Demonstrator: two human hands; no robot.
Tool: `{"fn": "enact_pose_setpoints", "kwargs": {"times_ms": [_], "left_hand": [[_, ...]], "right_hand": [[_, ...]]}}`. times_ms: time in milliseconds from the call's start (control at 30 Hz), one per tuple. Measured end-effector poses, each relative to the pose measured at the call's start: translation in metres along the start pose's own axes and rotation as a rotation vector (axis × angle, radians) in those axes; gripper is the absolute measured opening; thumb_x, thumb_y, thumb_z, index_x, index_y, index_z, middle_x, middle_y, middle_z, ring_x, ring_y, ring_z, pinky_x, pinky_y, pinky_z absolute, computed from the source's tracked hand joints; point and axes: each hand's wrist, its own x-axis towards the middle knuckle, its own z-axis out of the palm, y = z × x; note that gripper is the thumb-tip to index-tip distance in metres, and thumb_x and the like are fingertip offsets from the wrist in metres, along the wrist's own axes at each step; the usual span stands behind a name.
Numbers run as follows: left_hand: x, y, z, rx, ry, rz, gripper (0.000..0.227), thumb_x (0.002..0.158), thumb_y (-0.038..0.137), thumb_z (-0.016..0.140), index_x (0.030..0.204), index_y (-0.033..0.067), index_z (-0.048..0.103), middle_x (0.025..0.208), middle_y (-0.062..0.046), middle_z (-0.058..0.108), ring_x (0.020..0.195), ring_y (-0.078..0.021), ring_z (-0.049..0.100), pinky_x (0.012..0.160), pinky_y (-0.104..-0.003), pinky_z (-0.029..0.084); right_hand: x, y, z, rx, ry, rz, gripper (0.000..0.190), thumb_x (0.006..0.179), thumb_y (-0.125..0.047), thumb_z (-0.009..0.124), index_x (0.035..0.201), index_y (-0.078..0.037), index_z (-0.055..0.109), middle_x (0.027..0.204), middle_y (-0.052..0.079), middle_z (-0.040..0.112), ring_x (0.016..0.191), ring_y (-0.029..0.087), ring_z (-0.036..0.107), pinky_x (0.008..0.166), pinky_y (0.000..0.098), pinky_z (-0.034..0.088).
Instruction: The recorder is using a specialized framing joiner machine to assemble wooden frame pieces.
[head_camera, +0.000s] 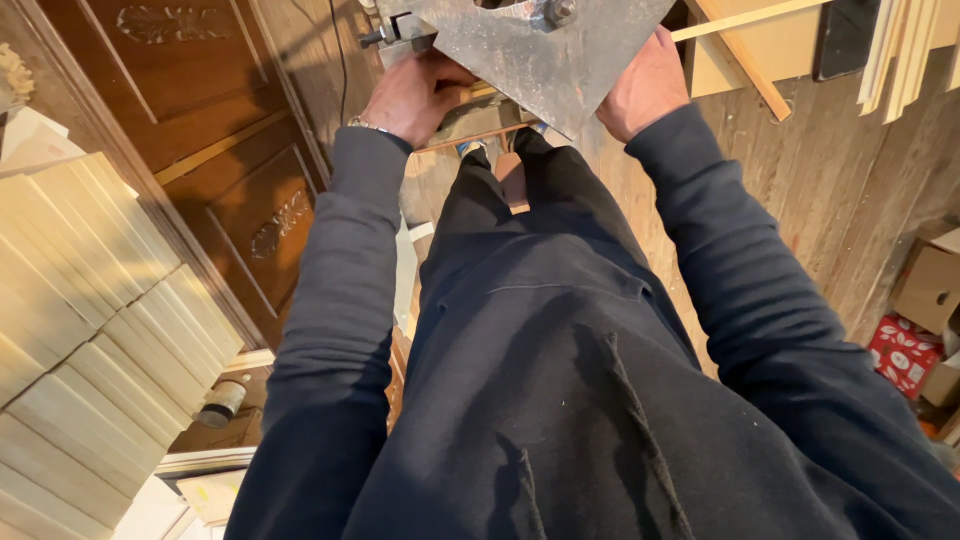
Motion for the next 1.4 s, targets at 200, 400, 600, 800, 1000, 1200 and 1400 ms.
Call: {"fn": "enact_pose_setpoints", "kwargs": {"times_ms": [200,400,600,800,1000,1200,1400], "left_hand": [[0.002,0.001,-0.006,0.000,-0.029,-0.015,0.021,0.089,0.021,0.073,0.104,0.0071,0.079,0.103,-0.015,0.076,0.096,-0.0354,0.070,0.086,-0.043,0.055],[0.002,-0.020,0.002,-0.009,-0.048,0.015,0.021,0.089,0.022,0.074,0.104,0.0081,0.079,0.099,-0.016,0.076,0.093,-0.0360,0.071,0.083,-0.044,0.055],[0.000,-0.028,0.006,0.025,0.016,0.068,0.021,0.091,0.023,0.076,0.106,0.0085,0.079,0.098,-0.018,0.075,0.092,-0.0384,0.069,0.082,-0.046,0.054],[0.002,-0.027,0.008,0.041,-0.016,0.054,0.021,0.092,0.023,0.075,0.107,0.0089,0.078,0.099,-0.017,0.075,0.095,-0.0381,0.067,0.087,-0.046,0.053],[0.003,-0.027,0.007,0.036,-0.002,0.055,0.020,0.091,0.022,0.075,0.106,0.0086,0.078,0.100,-0.019,0.074,0.099,-0.0395,0.064,0.090,-0.048,0.051],[0.004,-0.023,0.006,0.054,-0.013,0.007,0.021,0.091,0.024,0.075,0.106,0.0097,0.079,0.095,-0.020,0.073,0.097,-0.0407,0.062,0.088,-0.049,0.049],[0.003,-0.019,0.001,0.030,-0.034,-0.037,0.022,0.092,0.025,0.076,0.107,0.0096,0.079,0.091,-0.022,0.072,0.089,-0.0420,0.065,0.084,-0.050,0.051]], "right_hand": [[-0.007,-0.007,0.014,0.039,0.073,0.083,0.041,0.099,-0.021,0.067,0.138,-0.007,0.063,0.144,0.019,0.060,0.135,0.041,0.052,0.116,0.0558,0.035],[-0.010,-0.008,0.022,0.065,0.116,0.123,0.037,0.101,-0.021,0.063,0.136,-0.008,0.064,0.142,0.016,0.063,0.135,0.040,0.054,0.116,0.0572,0.031],[-0.001,-0.015,0.020,0.202,0.078,0.187,0.027,0.108,-0.025,0.059,0.127,-0.008,0.070,0.125,0.012,0.071,0.122,0.036,0.060,0.111,0.0600,0.027],[-0.018,-0.011,0.028,0.081,0.071,0.151,0.022,0.108,-0.021,0.064,0.122,-0.006,0.073,0.111,0.013,0.072,0.108,0.037,0.062,0.101,0.0546,0.035],[-0.015,0.000,0.037,0.186,0.076,0.193,0.022,0.104,-0.023,0.069,0.116,-0.005,0.072,0.106,0.014,0.071,0.099,0.037,0.063,0.095,0.0501,0.043],[-0.003,-0.013,0.022,0.144,0.057,0.219,0.027,0.100,-0.025,0.071,0.120,-0.007,0.071,0.119,0.015,0.069,0.117,0.039,0.057,0.103,0.0557,0.034],[-0.003,-0.016,0.019,0.126,0.124,0.137,0.035,0.099,-0.016,0.068,0.132,-0.005,0.065,0.133,0.016,0.062,0.132,0.040,0.053,0.115,0.0554,0.032]]}}
